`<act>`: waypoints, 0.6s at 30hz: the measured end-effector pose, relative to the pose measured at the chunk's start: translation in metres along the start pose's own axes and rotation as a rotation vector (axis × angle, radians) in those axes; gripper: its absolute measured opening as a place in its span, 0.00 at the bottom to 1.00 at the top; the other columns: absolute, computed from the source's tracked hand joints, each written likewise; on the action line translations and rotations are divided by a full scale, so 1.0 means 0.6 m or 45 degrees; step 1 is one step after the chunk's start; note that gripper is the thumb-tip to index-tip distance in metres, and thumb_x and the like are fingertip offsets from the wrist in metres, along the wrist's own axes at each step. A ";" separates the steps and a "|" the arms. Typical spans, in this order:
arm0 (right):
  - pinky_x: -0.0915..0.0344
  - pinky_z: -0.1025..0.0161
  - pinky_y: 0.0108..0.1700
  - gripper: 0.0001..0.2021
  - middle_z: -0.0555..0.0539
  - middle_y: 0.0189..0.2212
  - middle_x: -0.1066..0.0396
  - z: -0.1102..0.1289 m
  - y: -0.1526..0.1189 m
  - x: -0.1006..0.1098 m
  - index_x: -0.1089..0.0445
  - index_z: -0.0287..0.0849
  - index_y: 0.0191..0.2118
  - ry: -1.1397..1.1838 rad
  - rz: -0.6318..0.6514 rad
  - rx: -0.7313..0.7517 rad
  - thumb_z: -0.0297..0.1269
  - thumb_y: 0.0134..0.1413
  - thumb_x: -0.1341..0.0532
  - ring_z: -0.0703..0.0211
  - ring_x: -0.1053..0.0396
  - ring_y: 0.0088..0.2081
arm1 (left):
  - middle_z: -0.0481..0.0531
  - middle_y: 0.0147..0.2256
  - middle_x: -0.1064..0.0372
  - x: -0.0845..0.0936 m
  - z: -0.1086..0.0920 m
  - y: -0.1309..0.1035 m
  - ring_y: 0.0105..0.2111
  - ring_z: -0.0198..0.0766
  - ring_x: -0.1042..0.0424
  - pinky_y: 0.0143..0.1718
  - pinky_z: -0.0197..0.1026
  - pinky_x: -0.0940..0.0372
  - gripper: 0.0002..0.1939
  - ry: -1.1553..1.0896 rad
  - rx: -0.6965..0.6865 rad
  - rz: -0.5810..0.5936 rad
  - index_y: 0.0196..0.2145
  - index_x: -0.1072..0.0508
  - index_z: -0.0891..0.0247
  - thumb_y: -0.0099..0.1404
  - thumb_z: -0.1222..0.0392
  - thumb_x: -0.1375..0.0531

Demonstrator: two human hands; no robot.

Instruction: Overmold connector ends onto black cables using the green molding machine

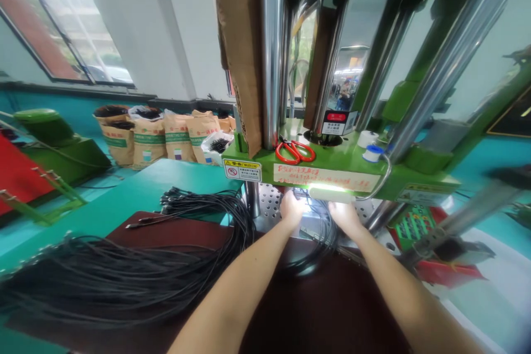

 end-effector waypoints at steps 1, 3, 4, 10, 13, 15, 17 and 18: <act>0.38 0.60 0.42 0.14 0.37 0.38 0.28 0.000 0.000 -0.001 0.28 0.36 0.40 -0.007 -0.007 0.002 0.30 0.53 0.50 0.49 0.31 0.41 | 0.57 0.40 0.32 0.008 -0.004 -0.002 0.46 0.46 0.35 0.42 0.42 0.40 0.16 0.072 -0.062 -0.077 0.44 0.37 0.63 0.56 0.64 0.45; 0.38 0.59 0.43 0.15 0.37 0.37 0.28 0.001 0.000 -0.001 0.29 0.36 0.41 -0.015 -0.019 0.013 0.30 0.53 0.50 0.48 0.31 0.41 | 0.59 0.44 0.34 0.021 -0.013 -0.007 0.49 0.48 0.38 0.47 0.43 0.44 0.18 0.216 -0.180 -0.202 0.47 0.38 0.64 0.56 0.64 0.46; 0.39 0.59 0.43 0.15 0.37 0.37 0.27 0.002 0.001 0.000 0.29 0.36 0.42 -0.016 -0.026 0.021 0.30 0.53 0.50 0.48 0.31 0.41 | 0.60 0.43 0.33 0.023 -0.016 -0.008 0.49 0.49 0.38 0.49 0.44 0.45 0.18 0.276 -0.222 -0.229 0.47 0.37 0.64 0.57 0.65 0.47; 0.39 0.59 0.44 0.16 0.38 0.34 0.27 0.010 0.006 -0.002 0.30 0.35 0.44 -0.007 -0.052 0.091 0.28 0.53 0.51 0.51 0.30 0.40 | 0.62 0.36 0.31 0.021 -0.027 0.001 0.43 0.51 0.33 0.46 0.47 0.43 0.14 0.747 -0.393 -0.214 0.42 0.32 0.66 0.59 0.67 0.51; 0.39 0.58 0.44 0.16 0.37 0.35 0.27 0.010 0.005 -0.005 0.30 0.34 0.43 -0.014 -0.044 0.093 0.28 0.53 0.51 0.50 0.31 0.40 | 0.62 0.36 0.31 0.021 -0.026 0.004 0.43 0.50 0.34 0.45 0.46 0.42 0.14 0.762 -0.369 -0.201 0.42 0.32 0.66 0.60 0.66 0.51; 0.38 0.57 0.43 0.16 0.35 0.36 0.28 0.008 0.005 -0.003 0.29 0.33 0.42 -0.024 -0.029 0.065 0.29 0.53 0.51 0.48 0.31 0.39 | 0.61 0.38 0.32 0.022 -0.028 0.005 0.45 0.48 0.35 0.47 0.47 0.43 0.14 0.748 -0.330 -0.187 0.43 0.32 0.67 0.61 0.65 0.51; 0.38 0.57 0.41 0.16 0.35 0.37 0.28 0.007 0.006 0.005 0.30 0.34 0.43 -0.030 -0.014 0.042 0.30 0.53 0.51 0.48 0.31 0.39 | 0.60 0.41 0.33 0.024 -0.033 0.007 0.46 0.46 0.36 0.48 0.49 0.44 0.12 0.720 -0.264 -0.154 0.42 0.32 0.67 0.62 0.63 0.50; 0.38 0.57 0.41 0.16 0.35 0.37 0.28 0.009 0.007 0.011 0.30 0.35 0.43 -0.031 -0.008 0.038 0.30 0.53 0.51 0.48 0.31 0.39 | 0.59 0.42 0.34 0.024 -0.036 0.008 0.46 0.45 0.36 0.48 0.50 0.44 0.12 0.694 -0.221 -0.127 0.42 0.32 0.68 0.63 0.61 0.49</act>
Point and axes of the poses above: each hand's wrist, its own y-axis towards the middle knuckle, its own x-axis out of the back of the hand, z = x × y, the point moved 7 cm from there along y, towards the middle knuckle
